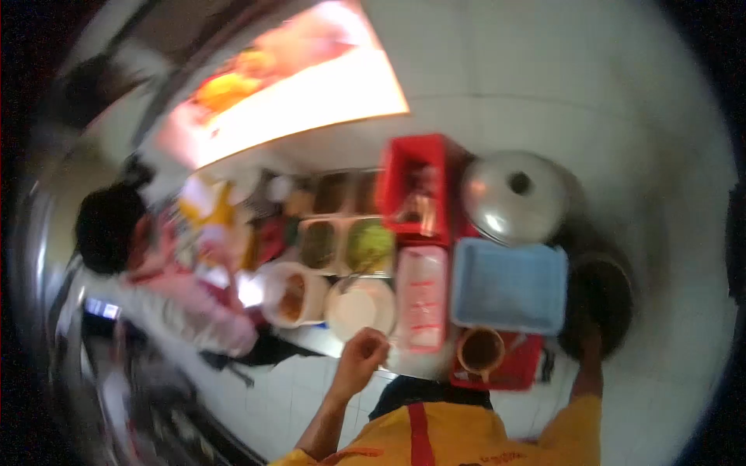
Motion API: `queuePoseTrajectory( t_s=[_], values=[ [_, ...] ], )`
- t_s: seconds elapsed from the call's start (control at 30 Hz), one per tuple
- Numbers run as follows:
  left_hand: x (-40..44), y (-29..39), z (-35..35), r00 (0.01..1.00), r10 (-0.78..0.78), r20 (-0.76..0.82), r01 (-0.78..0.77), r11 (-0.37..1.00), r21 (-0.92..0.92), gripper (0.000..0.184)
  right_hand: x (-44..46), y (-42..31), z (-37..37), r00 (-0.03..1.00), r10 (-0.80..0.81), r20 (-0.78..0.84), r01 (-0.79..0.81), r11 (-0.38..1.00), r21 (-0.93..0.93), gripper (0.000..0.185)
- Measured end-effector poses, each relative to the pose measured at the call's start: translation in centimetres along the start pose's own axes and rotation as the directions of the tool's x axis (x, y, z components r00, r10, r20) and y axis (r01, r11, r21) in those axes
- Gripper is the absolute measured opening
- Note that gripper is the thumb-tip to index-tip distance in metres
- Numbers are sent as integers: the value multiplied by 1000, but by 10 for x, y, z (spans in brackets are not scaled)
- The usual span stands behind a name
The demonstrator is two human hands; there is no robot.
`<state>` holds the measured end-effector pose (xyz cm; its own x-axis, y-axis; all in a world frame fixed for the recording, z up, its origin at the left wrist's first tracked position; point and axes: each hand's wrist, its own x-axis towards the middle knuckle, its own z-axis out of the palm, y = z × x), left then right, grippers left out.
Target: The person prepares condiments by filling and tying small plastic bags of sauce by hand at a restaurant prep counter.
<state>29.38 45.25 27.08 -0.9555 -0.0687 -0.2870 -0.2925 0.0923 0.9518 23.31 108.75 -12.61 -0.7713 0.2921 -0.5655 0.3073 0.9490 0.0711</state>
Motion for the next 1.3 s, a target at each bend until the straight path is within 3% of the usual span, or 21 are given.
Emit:
queuePoseTrajectory(
  t_s=[0.03,0.1,0.37,0.4,0.43,0.67,0.7,0.73,0.77,0.83,0.87,0.9,0.97,1.0,1.13,1.23,1.27,1.3],
  values=[
    [-9,5,5,998,-29,-57,31,999,34,7,18,-1,32,1000,1,-25,-1,1000,-30,61],
    [-17,12,9,990,-42,-134,53,996,79,8,34,-17,53,1000,-3,-30,6,997,83,58],
    [-33,17,34,981,-71,-181,103,980,172,14,62,-23,79,990,-117,-72,133,954,270,46],
    [-33,18,38,987,-43,-155,69,984,166,14,64,-20,79,983,-154,-98,175,947,269,45],
    [-32,18,41,987,-65,-147,87,986,145,14,62,-10,79,898,-346,-271,373,926,55,36],
    [-18,20,53,998,-44,-34,46,997,69,13,-14,10,-38,843,-410,-349,520,788,331,34],
    [-16,19,54,999,-46,-16,47,997,53,13,-20,15,-43,965,-181,-190,258,519,815,36],
    [-14,19,55,999,-48,2,48,998,37,13,-24,19,-45,995,-59,85,-82,44,996,39],
    [-11,19,55,999,-50,4,50,998,27,13,-27,23,-42,995,-54,84,-81,53,995,39],
    [-3,18,52,998,-22,59,19,999,44,15,-38,26,-33,979,-13,-206,185,-385,904,46],
    [2,15,50,998,-25,50,23,999,35,15,-44,29,-33,978,-21,-206,184,-375,909,46],
    [7,10,48,997,-2,73,2,1000,-2,15,-65,23,-53,899,12,-438,438,-73,896,48],
    [15,7,41,993,13,115,-11,1000,-18,14,-76,23,-67,761,-65,-646,641,232,732,51],
    [17,8,37,995,6,100,-3,1000,-28,14,-91,25,-71,754,-21,-656,635,274,722,48],
    [33,-7,17,985,-29,168,46,994,-96,13,-161,2,-99,862,271,-427,429,55,901,38],
    [43,-24,-13,957,-88,277,102,994,-38,10,-218,-34,-130,861,417,-290,335,-38,941,32],
    [46,-29,-17,966,-5,257,35,993,-113,9,-238,-49,-141,849,460,-261,323,-60,945,31],
    [50,-36,-25,952,-46,303,80,992,-102,9,-256,-66,-149,839,492,-231,307,-79,948,29]
  ],
)
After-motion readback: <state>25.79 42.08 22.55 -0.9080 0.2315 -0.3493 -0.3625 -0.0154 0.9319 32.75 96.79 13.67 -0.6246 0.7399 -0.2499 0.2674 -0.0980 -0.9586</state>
